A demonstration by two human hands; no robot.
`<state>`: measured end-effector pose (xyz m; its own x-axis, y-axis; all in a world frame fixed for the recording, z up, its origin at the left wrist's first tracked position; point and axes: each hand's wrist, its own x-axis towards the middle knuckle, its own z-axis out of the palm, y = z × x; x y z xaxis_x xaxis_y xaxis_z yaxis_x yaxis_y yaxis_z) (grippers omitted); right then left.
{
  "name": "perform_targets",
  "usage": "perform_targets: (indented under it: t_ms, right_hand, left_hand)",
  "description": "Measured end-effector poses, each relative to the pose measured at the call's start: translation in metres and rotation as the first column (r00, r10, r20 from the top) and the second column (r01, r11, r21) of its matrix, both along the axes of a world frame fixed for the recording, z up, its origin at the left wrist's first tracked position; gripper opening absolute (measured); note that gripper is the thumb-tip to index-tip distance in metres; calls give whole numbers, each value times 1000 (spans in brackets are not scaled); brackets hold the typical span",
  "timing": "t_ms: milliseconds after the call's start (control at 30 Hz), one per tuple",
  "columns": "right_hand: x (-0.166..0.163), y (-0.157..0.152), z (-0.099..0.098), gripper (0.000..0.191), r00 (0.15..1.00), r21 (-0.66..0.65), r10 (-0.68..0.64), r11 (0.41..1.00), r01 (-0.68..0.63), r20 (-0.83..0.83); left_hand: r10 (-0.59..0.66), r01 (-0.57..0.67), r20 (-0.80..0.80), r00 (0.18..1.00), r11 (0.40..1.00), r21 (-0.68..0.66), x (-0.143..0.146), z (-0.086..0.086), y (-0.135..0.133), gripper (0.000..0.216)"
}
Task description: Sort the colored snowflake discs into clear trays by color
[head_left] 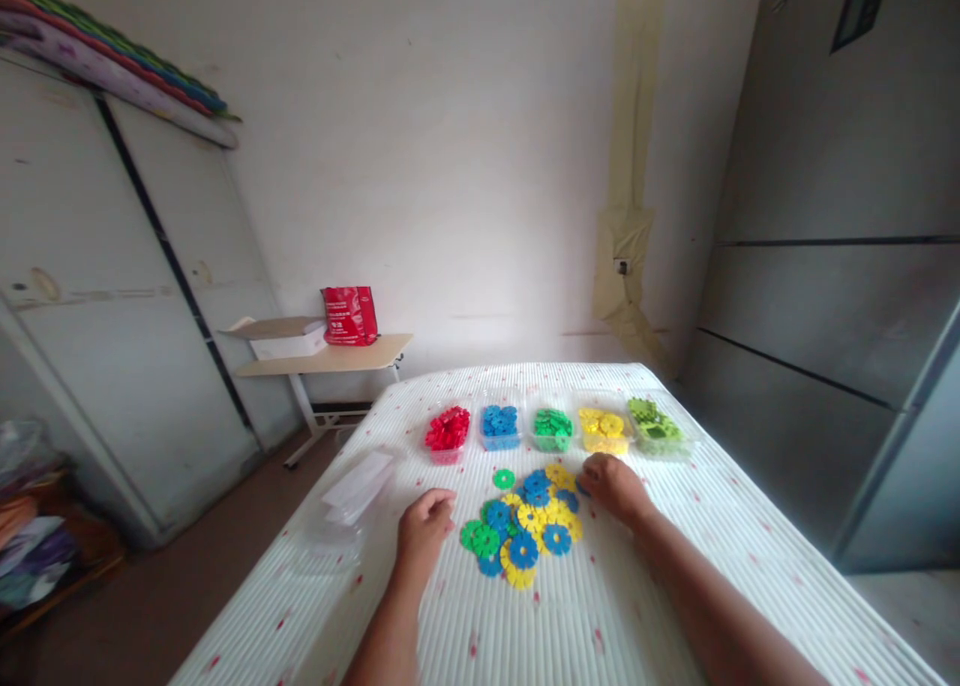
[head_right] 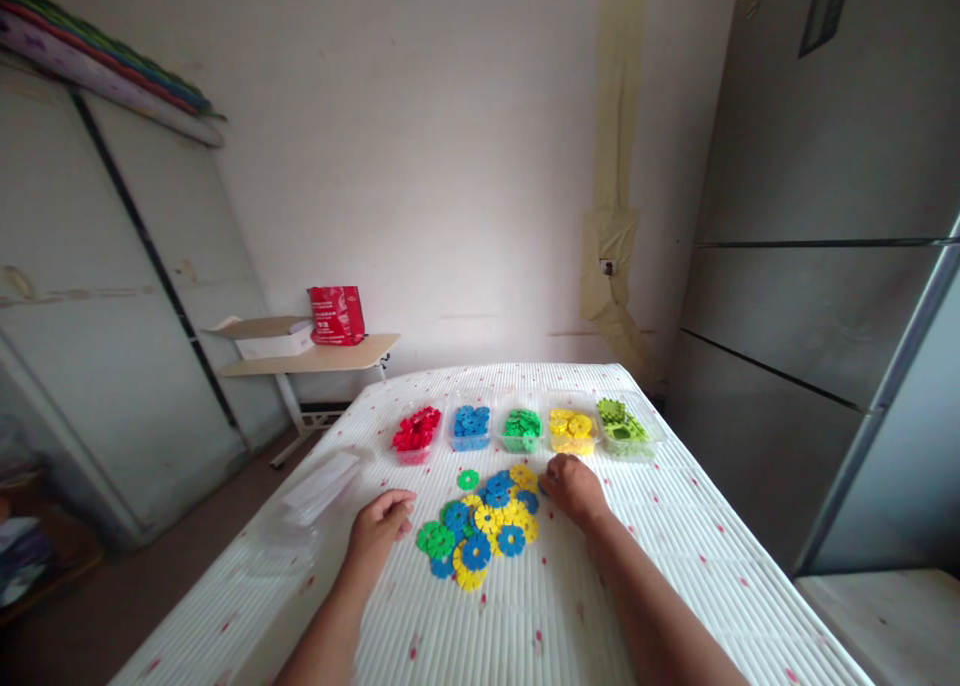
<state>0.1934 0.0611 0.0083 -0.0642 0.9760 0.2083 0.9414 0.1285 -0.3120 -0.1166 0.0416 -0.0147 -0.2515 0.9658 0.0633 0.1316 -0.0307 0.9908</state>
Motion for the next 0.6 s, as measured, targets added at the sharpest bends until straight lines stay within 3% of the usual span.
perform_targets:
  t_ms: [133, 367, 600]
  right_hand:
    - [3, 1, 3, 16, 997, 3, -80, 997, 80, 0]
    - [-27, 1, 5, 30, 1000, 61, -2, 998, 2, 8]
    - [-38, 7, 0, 25, 999, 8, -45, 999, 45, -26]
  left_hand:
    - [20, -20, 8, 1000, 1000, 16, 1, -6, 2, 32]
    - [5, -5, 3, 1000, 1000, 15, -1, -4, 2, 31]
    - [18, -18, 19, 1000, 1000, 19, 2, 0, -1, 31]
